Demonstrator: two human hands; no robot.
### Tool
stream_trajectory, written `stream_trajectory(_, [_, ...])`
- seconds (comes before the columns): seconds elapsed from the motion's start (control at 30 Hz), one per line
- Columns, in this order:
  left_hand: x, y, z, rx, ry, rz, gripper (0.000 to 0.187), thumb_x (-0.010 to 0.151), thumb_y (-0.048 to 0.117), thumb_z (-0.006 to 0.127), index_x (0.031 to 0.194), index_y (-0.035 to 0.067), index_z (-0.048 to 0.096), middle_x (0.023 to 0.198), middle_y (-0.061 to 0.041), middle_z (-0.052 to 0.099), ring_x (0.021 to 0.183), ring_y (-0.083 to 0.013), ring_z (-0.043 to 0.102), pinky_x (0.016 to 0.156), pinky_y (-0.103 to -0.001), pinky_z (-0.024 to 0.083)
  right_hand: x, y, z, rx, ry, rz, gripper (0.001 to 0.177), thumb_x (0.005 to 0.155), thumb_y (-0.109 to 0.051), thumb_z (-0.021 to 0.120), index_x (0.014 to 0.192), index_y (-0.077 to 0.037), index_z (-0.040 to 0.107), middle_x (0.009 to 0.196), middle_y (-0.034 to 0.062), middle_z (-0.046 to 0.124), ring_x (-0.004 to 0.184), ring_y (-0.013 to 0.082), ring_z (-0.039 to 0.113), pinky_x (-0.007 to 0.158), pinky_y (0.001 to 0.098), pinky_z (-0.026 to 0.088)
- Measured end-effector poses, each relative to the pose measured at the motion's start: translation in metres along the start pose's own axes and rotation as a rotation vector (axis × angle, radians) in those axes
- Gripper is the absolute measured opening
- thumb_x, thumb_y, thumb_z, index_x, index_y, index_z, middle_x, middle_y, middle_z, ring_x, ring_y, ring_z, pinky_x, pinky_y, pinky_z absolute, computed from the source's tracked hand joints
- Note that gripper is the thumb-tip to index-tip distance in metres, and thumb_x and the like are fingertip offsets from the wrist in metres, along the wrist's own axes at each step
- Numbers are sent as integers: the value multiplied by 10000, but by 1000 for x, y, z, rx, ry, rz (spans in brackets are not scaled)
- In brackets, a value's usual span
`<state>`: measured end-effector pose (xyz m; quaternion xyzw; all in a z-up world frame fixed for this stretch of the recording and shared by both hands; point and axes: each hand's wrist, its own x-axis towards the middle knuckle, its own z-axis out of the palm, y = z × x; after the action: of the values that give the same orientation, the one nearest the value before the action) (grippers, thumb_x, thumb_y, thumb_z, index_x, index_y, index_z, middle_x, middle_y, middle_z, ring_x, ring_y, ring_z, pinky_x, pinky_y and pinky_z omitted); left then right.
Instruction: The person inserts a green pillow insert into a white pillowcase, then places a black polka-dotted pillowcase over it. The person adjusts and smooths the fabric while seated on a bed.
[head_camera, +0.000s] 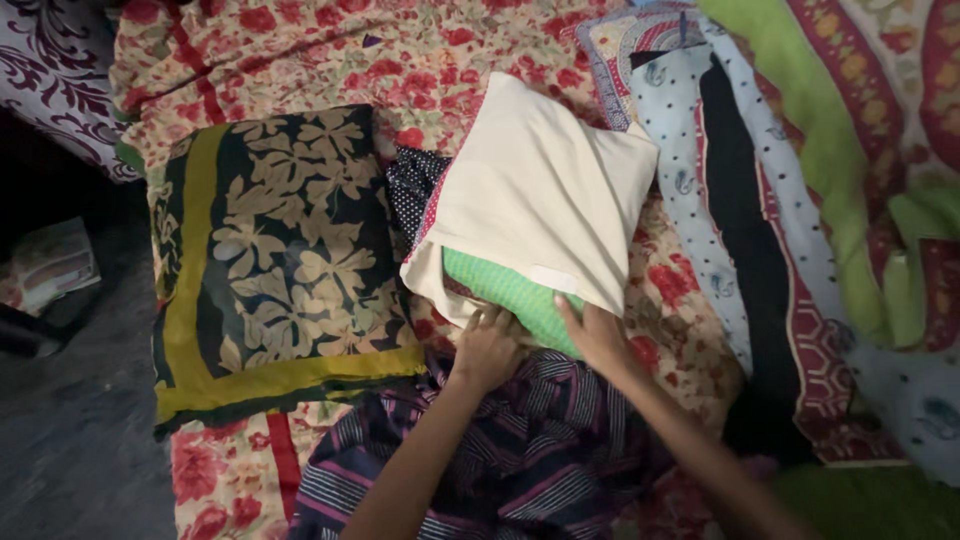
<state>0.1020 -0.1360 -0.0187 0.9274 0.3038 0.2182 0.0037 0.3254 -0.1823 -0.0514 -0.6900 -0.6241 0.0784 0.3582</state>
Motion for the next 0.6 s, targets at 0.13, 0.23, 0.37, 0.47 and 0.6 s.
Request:
stream_trajectory(0.13, [0, 0, 21, 40, -226, -17, 409, 885, 374, 657, 1106, 30, 679, 1161, -185, 659, 1179, -355, 595, 1118, -483, 410, -16, -20, -26, -119, 17, -29, 844, 976, -519, 613, 1469, 120, 367, 1361, 420, 506, 1253, 525, 529, 1038, 529, 460])
stream_trajectory(0.23, [-5, -1, 30, -42, -182, -50, 381, 885, 330, 650, 1112, 24, 663, 1164, -195, 666, 1118, -373, 647, 1026, -497, 489, -7, -22, -43, -140, -62, 8, 951, 890, -578, 679, 1490, 76, 339, 1382, 403, 510, 1278, 511, 525, 1048, 517, 452])
stream_trajectory(0.37, [-1, 6, 16, -163, -336, -155, 507, 891, 401, 663, 1192, -4, 625, 1221, -224, 647, 1004, -374, 695, 880, -507, 570, 10, -32, -74, 46, -205, 101, 1088, 765, -620, 736, 1534, 17, 304, 1367, 346, 553, 1266, 458, 573, 1063, 485, 473])
stream_trajectory(0.47, [8, 25, -16, -140, -419, -215, 566, 840, 495, 722, 1214, 75, 658, 1317, -250, 581, 1059, -388, 664, 935, -497, 538, 14, -44, -89, 113, -198, 45, 1113, 702, -540, 835, 1524, 8, 322, 1399, 318, 550, 1293, 409, 569, 1068, 456, 470])
stream_trajectory(0.6, [29, 58, -50, -206, -600, -81, 602, 866, 537, 683, 1409, 295, 589, 1222, -194, 648, 1180, -362, 619, 1144, -560, 319, 19, -52, -88, 438, -208, 24, 1078, 719, -297, 921, 1533, 41, 299, 1462, 279, 525, 1350, 348, 512, 1104, 411, 427])
